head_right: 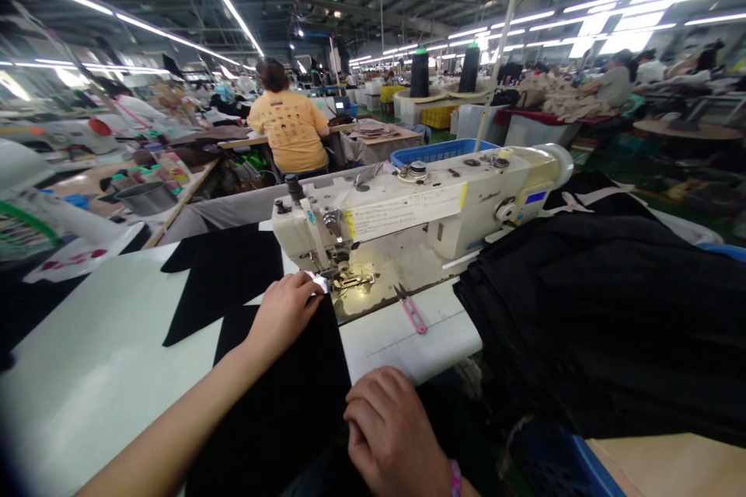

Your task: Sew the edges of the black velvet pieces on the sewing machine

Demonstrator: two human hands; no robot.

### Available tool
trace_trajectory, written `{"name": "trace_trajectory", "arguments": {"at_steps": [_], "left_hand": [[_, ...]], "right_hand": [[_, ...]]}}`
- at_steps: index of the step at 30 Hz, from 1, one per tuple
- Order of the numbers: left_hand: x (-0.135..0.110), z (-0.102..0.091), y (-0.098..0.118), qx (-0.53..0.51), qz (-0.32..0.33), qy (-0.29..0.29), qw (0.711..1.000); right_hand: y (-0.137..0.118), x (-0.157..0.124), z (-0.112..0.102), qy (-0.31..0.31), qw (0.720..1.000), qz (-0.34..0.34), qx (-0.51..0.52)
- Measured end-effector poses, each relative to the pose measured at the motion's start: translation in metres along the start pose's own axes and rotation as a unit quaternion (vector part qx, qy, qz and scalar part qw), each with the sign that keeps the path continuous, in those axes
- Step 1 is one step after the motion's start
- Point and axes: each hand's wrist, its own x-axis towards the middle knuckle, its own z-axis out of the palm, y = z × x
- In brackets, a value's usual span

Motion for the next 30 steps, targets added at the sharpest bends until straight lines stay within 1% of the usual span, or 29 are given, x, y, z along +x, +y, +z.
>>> {"name": "trace_trajectory", "arguments": {"at_steps": [3, 6, 9, 11, 13, 15, 17, 20, 24, 30], "left_hand": [[-0.003, 0.0, 0.003, 0.05, 0.036, 0.005, 0.998], [-0.006, 0.002, 0.005, 0.068, 0.047, 0.014, 0.996], [-0.007, 0.003, 0.006, 0.056, 0.046, 0.027, 0.997], [-0.005, 0.005, 0.005, 0.01, 0.027, 0.029, 0.999], [0.0, 0.007, 0.001, -0.077, -0.016, 0.009, 0.997], [0.006, 0.01, -0.006, -0.155, -0.051, -0.023, 0.986], [0.013, 0.012, -0.013, -0.197, -0.057, -0.048, 0.977], [0.021, 0.012, -0.02, -0.227, -0.063, -0.077, 0.969], [0.027, 0.009, -0.02, -0.244, -0.084, -0.108, 0.96], [0.031, 0.014, -0.02, -0.223, -0.091, -0.122, 0.963]], "right_hand": [[0.001, 0.0, 0.0, 0.0, 1.0, -0.002, 0.0], [0.001, 0.0, 0.0, -0.001, 1.0, 0.002, -0.001], [0.002, -0.001, 0.0, 0.001, 1.0, 0.001, 0.002], [0.002, -0.001, 0.0, 0.004, 1.0, 0.0, 0.002], [0.002, -0.001, 0.0, 0.002, 1.0, 0.001, 0.0], [0.002, 0.0, 0.0, -0.001, 1.0, 0.002, 0.0], [0.001, 0.001, -0.001, 0.002, 1.0, 0.0, 0.002], [0.0, 0.002, -0.002, 0.006, 1.0, -0.002, 0.006], [0.0, 0.002, -0.002, 0.003, 1.0, 0.003, 0.003], [0.003, -0.001, -0.001, 0.006, 1.0, -0.002, 0.005]]}}
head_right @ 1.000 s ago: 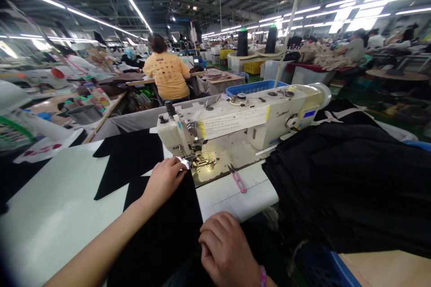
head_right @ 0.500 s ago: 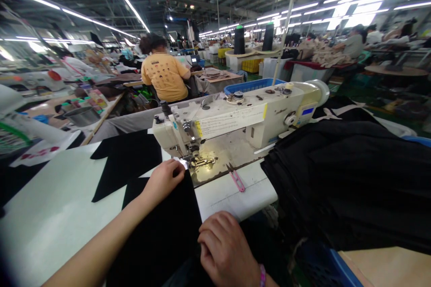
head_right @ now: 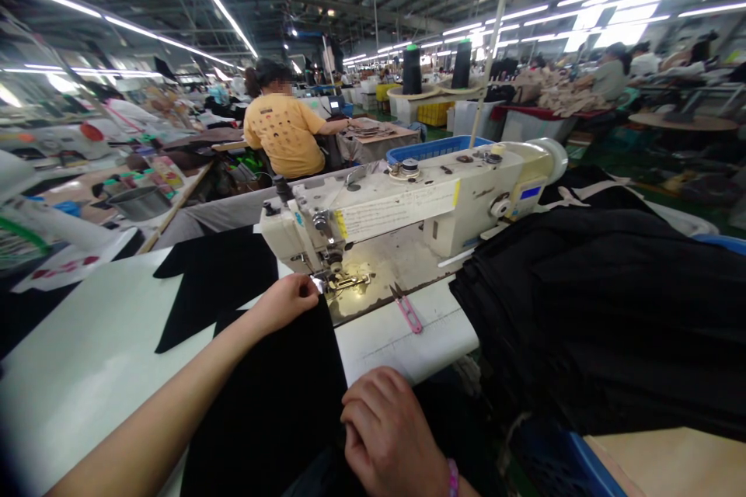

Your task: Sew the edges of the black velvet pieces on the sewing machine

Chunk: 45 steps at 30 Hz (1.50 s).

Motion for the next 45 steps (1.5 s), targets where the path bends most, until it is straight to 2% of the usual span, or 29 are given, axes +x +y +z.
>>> {"name": "trace_trajectory", "arguments": {"at_steps": [5, 13, 26, 38, 41, 43, 45], "left_hand": [[-0.003, 0.002, 0.004, 0.039, -0.028, 0.013, 0.999], [-0.005, -0.008, 0.002, 0.061, -0.053, 0.001, 0.997], [0.018, 0.0, -0.008, 0.018, -0.024, -0.017, 0.999], [0.02, 0.0, -0.009, 0.041, -0.013, -0.005, 0.999], [0.009, -0.004, 0.002, 0.075, -0.015, 0.018, 0.997], [-0.012, -0.004, 0.015, 0.124, -0.026, 0.079, 0.989], [-0.046, 0.0, 0.028, 0.179, -0.016, 0.148, 0.972]], "right_hand": [[0.001, -0.001, 0.002, 0.002, 1.0, 0.0, 0.006], [0.003, 0.001, 0.002, 0.011, 1.0, -0.019, -0.007], [0.007, 0.008, 0.0, -0.002, 1.0, -0.008, -0.009], [0.008, 0.008, 0.004, 0.01, 0.999, -0.019, -0.024], [0.009, 0.007, 0.002, -0.007, 0.999, -0.022, -0.035], [0.009, 0.006, 0.0, -0.017, 0.999, -0.025, -0.042], [0.009, 0.005, -0.002, -0.024, 0.998, -0.031, -0.044]]}}
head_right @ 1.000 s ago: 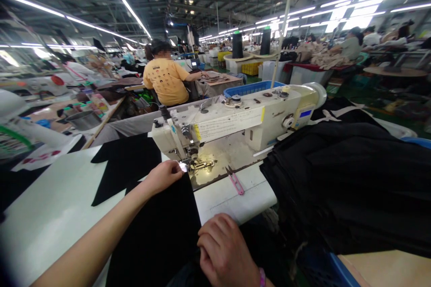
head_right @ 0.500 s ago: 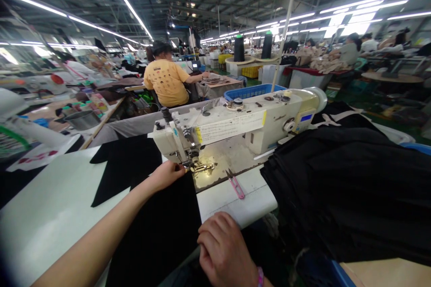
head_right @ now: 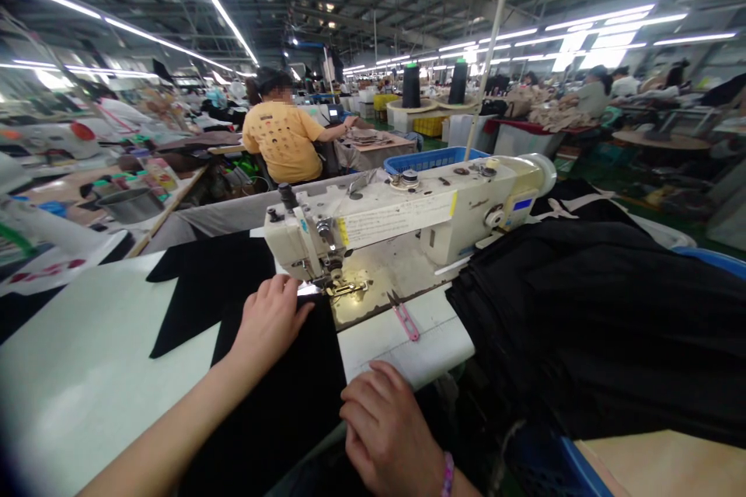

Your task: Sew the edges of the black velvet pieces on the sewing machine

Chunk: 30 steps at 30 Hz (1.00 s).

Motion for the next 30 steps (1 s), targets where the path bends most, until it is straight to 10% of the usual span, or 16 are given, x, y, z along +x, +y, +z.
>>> {"name": "trace_trajectory", "arguments": {"at_steps": [4, 9, 30], "left_hand": [[-0.081, -0.001, 0.015, -0.092, 0.231, -0.047, 0.967], [-0.123, 0.026, 0.006, -0.057, 0.366, 0.086, 0.925], [-0.009, 0.021, -0.037, -0.114, 0.289, 0.008, 0.951]], "right_hand": [[-0.001, -0.002, -0.003, -0.004, 1.0, -0.008, 0.001], [-0.002, 0.003, -0.005, -0.011, 1.0, -0.001, 0.003], [0.053, 0.098, 0.027, -0.074, 0.982, 0.083, -0.154]]}}
